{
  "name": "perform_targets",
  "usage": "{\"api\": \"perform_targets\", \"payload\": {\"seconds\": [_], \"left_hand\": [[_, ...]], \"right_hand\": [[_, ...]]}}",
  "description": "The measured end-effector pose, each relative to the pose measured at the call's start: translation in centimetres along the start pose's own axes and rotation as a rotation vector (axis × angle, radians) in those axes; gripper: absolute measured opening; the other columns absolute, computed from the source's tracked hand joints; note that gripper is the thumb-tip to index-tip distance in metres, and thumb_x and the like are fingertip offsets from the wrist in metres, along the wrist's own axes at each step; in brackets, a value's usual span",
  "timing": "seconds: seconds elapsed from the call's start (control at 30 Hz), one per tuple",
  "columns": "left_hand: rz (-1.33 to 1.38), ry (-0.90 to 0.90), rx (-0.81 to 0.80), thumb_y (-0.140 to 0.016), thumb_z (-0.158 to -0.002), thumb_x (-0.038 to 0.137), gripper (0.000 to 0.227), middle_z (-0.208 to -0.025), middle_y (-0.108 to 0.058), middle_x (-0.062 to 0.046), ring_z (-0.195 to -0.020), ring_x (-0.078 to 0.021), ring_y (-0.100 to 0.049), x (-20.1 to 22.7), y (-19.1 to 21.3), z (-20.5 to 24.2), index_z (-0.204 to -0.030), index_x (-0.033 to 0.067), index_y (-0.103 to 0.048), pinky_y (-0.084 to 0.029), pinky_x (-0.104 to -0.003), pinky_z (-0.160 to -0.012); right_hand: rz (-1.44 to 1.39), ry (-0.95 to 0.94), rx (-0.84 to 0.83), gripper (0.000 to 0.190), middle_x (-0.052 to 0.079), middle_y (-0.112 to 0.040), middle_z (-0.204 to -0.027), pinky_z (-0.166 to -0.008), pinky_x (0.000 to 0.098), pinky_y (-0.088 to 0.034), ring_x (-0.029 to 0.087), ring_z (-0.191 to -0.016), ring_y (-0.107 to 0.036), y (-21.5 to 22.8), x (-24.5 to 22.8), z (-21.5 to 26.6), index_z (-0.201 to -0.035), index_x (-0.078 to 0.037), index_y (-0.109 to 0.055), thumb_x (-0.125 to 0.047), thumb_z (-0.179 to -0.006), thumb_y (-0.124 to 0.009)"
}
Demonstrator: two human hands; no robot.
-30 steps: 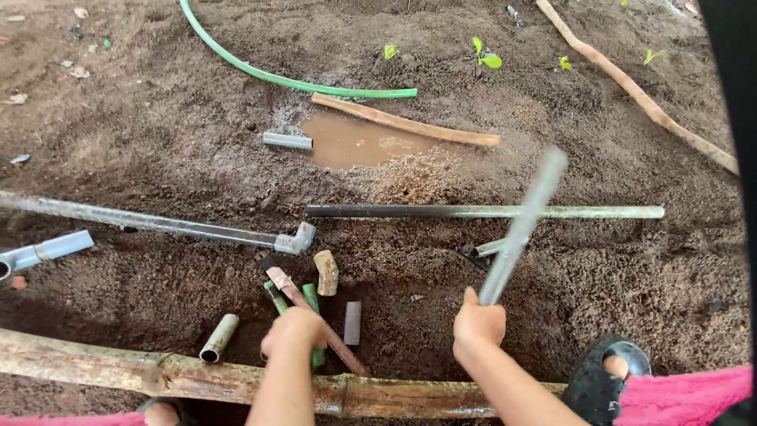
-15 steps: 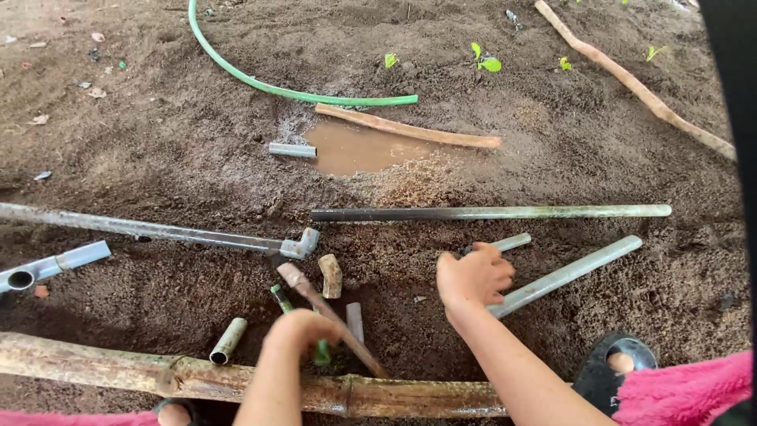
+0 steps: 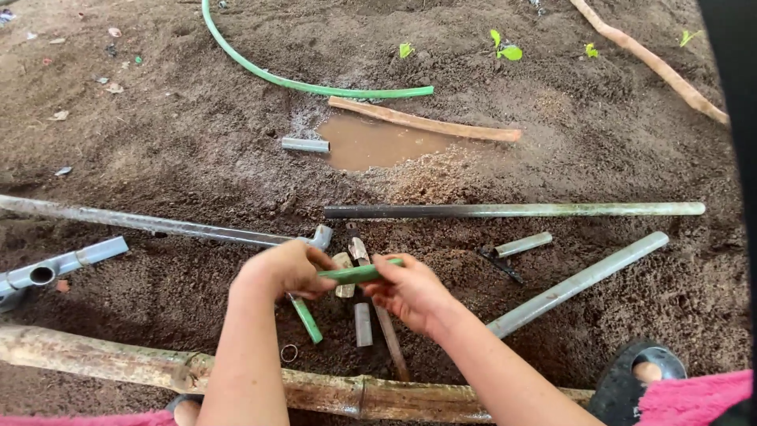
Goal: Connecting and adjusting PVC pipes and fittings on a dirt floor.
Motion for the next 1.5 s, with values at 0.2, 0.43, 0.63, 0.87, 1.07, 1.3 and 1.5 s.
{"api": "perform_targets", "payload": {"seconds": [0.2, 0.43, 0.63, 0.87, 1.07, 1.3, 1.5], "left_hand": [[1.045, 0.028, 0.35, -0.081, -0.094, 0.035, 0.074, -0.128, -0.068, -0.037, -0.109, -0.0478, -0.075, -3.9, -3.3, -8.6, -0.151, -0.0029, -0.053, -0.065, -0.058, -0.089], [1.455, 0.295, 0.447, -0.075, -0.098, 0.025, 0.074, -0.137, -0.051, -0.044, -0.123, -0.0568, -0.064, -4.8, -1.7, -19.0, -0.153, -0.0055, -0.035, -0.055, -0.076, -0.093], [1.581, 0.319, 0.605, -0.064, -0.099, 0.017, 0.028, -0.12, -0.07, -0.017, -0.104, -0.0283, -0.067, -1.9, -2.9, -14.2, -0.123, 0.0027, -0.067, -0.064, -0.047, -0.078], [1.862, 0.195, 0.368, -0.076, -0.097, 0.047, 0.075, -0.137, -0.051, -0.014, -0.138, -0.0351, -0.056, -2.4, -1.9, -15.0, -0.151, 0.0075, -0.041, -0.045, -0.051, -0.121], [2.106, 0.165, 0.507, -0.082, -0.086, 0.019, 0.049, -0.109, -0.066, -0.013, -0.099, -0.0351, -0.075, -5.9, -5.6, -17.3, -0.127, 0.011, -0.055, -0.072, -0.053, -0.089], [2.11, 0.246, 0.755, -0.081, -0.077, 0.007, 0.078, -0.13, -0.05, -0.027, -0.109, -0.0434, -0.067, -7.7, -7.4, -18.0, -0.144, -0.0007, -0.042, -0.07, -0.065, -0.085], [2.123, 0.295, 0.727, -0.079, -0.071, 0.01, 0.068, -0.114, -0.06, -0.024, -0.098, -0.0385, -0.072, -6.9, -7.3, -15.6, -0.131, -0.0007, -0.049, -0.072, -0.057, -0.085]], "right_hand": [[-0.228, -0.01, 0.277, 0.035, 0.028, -0.063, -0.123, -0.082, 0.04, -0.067, 0.032, -0.098, -0.077, 6.5, 0.7, -3.8, -0.138, -0.004, -0.051, -0.022, -0.11, -0.063], [-0.203, -0.007, 0.369, 0.024, 0.028, -0.073, -0.116, -0.083, 0.0415, -0.065, 0.031, -0.095, -0.078, 7.5, 0.0, -4.1, -0.124, -0.01, -0.057, -0.028, -0.108, -0.064], [-0.17, -0.003, 0.375, 0.024, 0.029, -0.076, -0.115, -0.078, 0.0437, -0.066, 0.035, -0.093, -0.079, 7.2, -0.5, -4.0, -0.125, -0.015, -0.056, -0.03, -0.108, -0.065], [-0.107, 0.051, 0.346, 0.025, 0.028, -0.076, -0.112, -0.072, 0.0408, -0.067, 0.033, -0.087, -0.079, 7.4, -1.4, -5.7, -0.125, -0.017, -0.051, -0.035, -0.11, -0.06], [0.054, 0.096, 0.365, 0.039, 0.028, -0.078, -0.114, -0.076, 0.0412, -0.067, 0.032, -0.09, -0.08, 5.0, -2.8, -5.7, -0.133, -0.009, -0.056, -0.036, -0.108, -0.065], [0.205, 0.113, 0.282, 0.035, 0.027, -0.078, -0.112, -0.073, 0.0408, -0.07, 0.03, -0.086, -0.081, 2.9, -1.6, -10.2, -0.134, -0.007, -0.061, -0.024, -0.105, -0.071], [0.402, 0.26, 0.197, 0.027, 0.02, -0.072, -0.101, -0.062, 0.0368, -0.069, 0.028, -0.07, -0.079, 0.7, -3.7, -15.4, -0.122, -0.006, -0.069, -0.022, -0.1, -0.074]]}}
Point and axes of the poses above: each hand's wrist, its own z-axis away from the middle knuckle, its own y-axis out of the back of the hand, x = y × z, the point moved 2 cm from there along -z, towards the middle knuckle
